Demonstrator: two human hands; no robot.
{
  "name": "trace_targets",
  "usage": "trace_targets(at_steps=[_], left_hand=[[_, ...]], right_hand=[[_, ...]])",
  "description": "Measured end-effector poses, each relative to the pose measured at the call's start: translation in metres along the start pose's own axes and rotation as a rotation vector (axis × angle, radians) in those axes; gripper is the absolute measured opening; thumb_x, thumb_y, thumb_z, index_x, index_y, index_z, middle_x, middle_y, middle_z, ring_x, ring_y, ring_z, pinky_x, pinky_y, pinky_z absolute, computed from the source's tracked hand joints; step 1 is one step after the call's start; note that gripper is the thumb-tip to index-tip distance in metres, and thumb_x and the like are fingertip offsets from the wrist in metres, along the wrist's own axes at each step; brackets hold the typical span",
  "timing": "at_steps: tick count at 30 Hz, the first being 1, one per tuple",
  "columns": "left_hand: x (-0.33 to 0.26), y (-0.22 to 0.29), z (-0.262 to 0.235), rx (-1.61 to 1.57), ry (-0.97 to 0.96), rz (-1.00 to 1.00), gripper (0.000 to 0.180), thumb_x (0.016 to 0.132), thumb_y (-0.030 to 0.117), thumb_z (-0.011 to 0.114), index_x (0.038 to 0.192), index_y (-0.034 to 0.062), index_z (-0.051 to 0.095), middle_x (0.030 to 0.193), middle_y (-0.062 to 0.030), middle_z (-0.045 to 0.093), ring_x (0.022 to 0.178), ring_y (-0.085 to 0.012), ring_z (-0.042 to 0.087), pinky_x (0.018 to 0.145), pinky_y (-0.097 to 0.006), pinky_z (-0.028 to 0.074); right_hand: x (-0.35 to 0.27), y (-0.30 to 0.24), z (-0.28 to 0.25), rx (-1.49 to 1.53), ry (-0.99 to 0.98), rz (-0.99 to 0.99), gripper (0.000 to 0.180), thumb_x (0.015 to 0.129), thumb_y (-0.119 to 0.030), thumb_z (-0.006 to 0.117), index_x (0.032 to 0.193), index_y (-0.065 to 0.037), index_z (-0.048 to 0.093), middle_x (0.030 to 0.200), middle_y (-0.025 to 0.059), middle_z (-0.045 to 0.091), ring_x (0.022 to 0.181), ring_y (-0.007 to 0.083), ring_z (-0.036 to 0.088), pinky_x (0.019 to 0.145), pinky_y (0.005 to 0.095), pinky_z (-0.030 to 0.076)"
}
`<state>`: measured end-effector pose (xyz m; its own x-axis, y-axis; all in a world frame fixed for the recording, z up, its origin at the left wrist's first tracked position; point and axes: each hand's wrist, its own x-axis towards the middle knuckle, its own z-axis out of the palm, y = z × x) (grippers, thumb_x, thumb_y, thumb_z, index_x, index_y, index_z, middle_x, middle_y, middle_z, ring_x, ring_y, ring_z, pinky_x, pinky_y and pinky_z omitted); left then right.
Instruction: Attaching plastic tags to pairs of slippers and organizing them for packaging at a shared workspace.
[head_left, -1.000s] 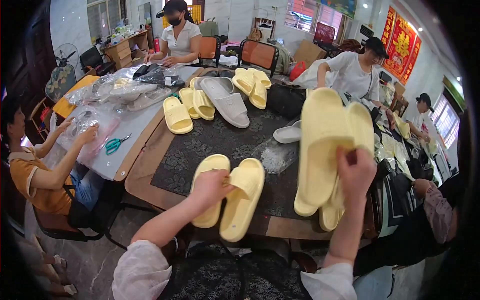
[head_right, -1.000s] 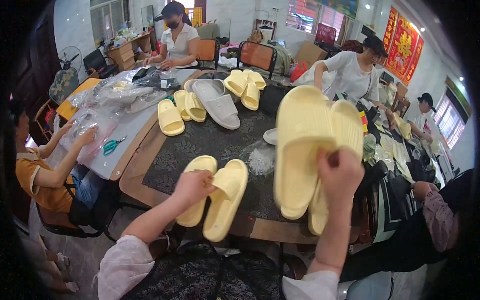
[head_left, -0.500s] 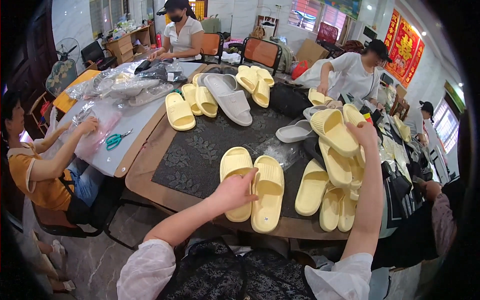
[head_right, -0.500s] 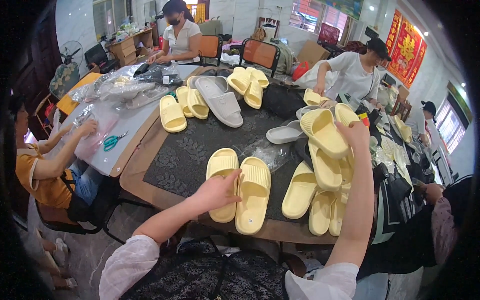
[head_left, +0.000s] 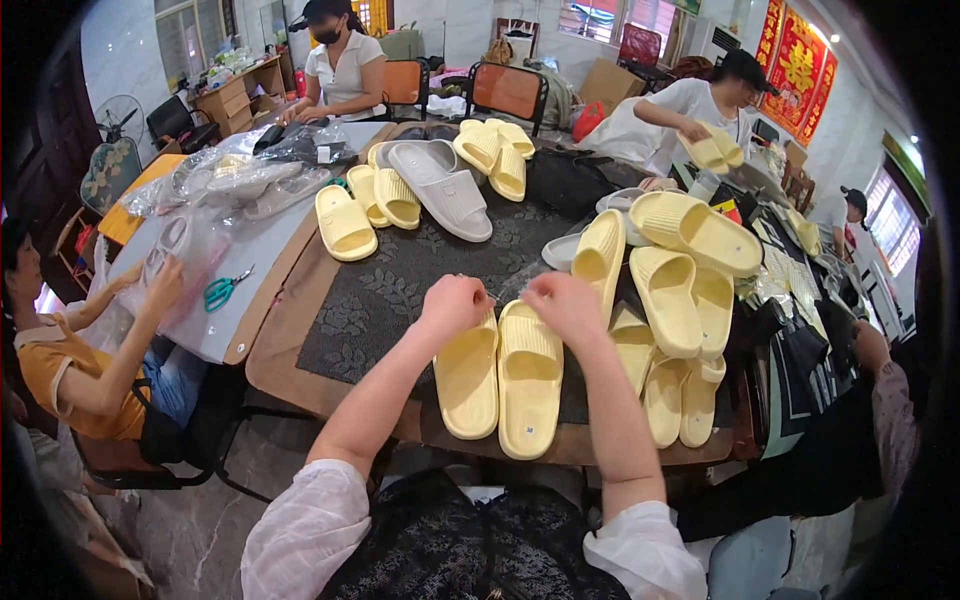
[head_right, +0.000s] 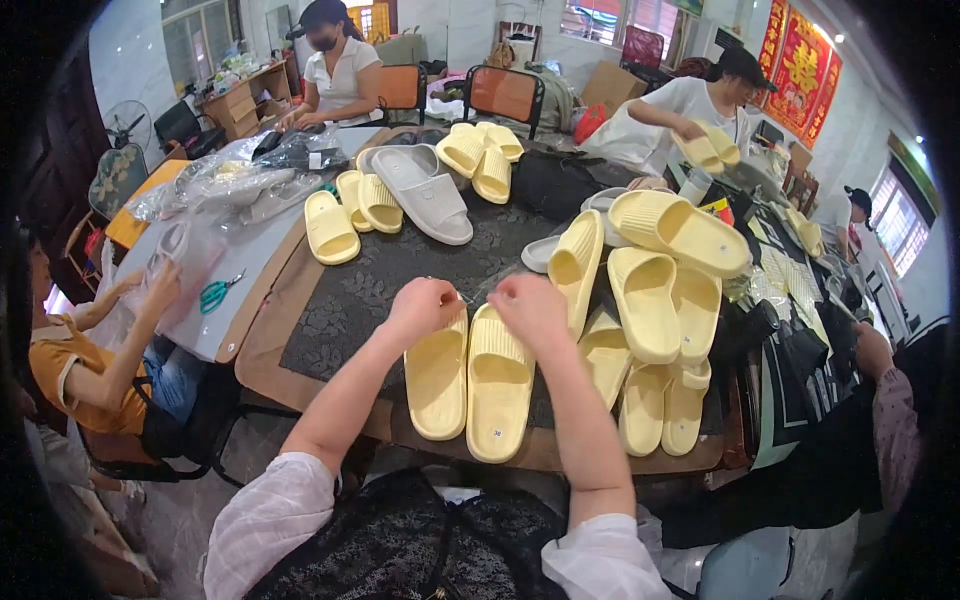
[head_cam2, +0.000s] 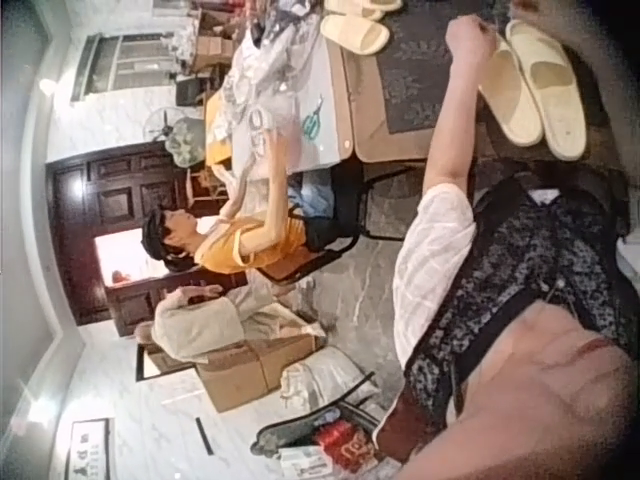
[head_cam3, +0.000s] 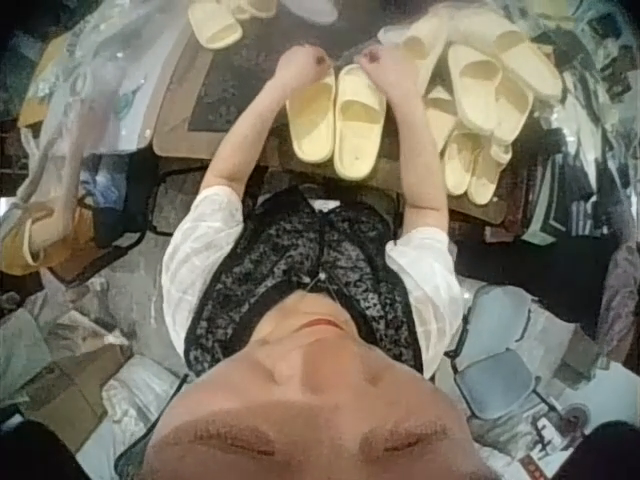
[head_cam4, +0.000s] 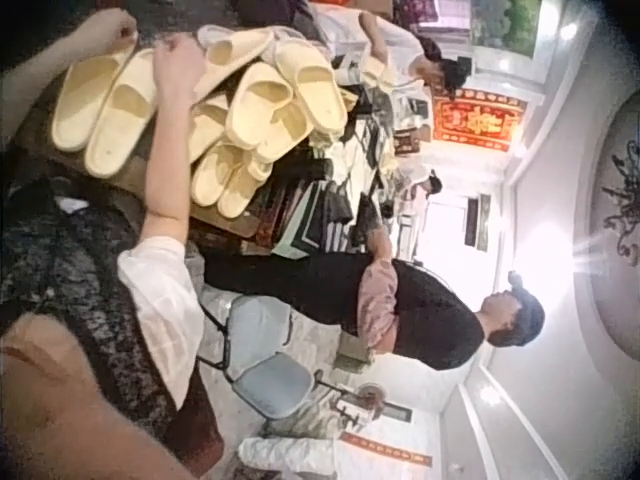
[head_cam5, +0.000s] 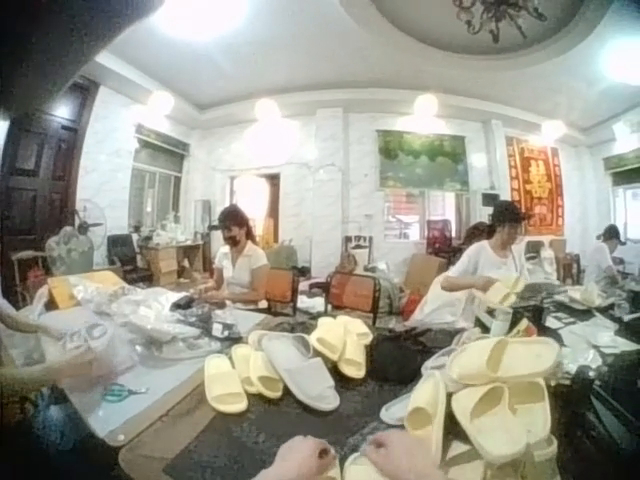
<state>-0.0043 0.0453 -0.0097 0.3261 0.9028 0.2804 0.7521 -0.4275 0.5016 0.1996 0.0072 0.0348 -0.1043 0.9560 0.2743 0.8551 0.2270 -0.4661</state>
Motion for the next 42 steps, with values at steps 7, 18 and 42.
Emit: trace_targets(at_steps=[7,18,42], left_hand=[[-0.001,-0.028,0.001,-0.436,-0.361,-0.108,0.033,0.075,0.027,0.074,0.096,0.0027,0.068,0.08,-0.0056,0.068,0.074,-0.0131,0.063,0.071,-0.03,0.051],[-0.012,0.001,0.006,-0.111,-0.279,-0.201,0.031,0.073,0.035,0.073,0.093,0.0111,0.073,0.09,-0.0086,0.072,0.086,-0.0238,0.069,0.079,-0.036,0.054],[-0.006,-0.022,0.033,-0.951,-0.106,-0.141,0.018,0.083,0.017,0.072,0.094,0.0024,0.072,0.08,-0.0004,0.069,0.074,-0.0063,0.06,0.07,-0.024,0.05]], right_hand=[[-0.009,0.016,0.049,0.125,-0.08,0.066,0.032,0.074,-0.034,0.075,0.087,-0.005,0.073,0.09,0.016,0.067,0.088,0.0318,0.066,0.081,0.0407,0.052],[-0.008,-0.001,0.057,-0.06,-0.137,0.155,0.024,0.074,-0.035,0.072,0.084,-0.014,0.076,0.091,0.0134,0.067,0.09,0.0307,0.065,0.082,0.041,0.052],[-0.019,0.013,0.076,0.558,0.063,0.072,0.013,0.084,-0.015,0.068,0.088,-0.002,0.067,0.071,0.0054,0.066,0.062,0.0117,0.06,0.06,0.0274,0.048]])
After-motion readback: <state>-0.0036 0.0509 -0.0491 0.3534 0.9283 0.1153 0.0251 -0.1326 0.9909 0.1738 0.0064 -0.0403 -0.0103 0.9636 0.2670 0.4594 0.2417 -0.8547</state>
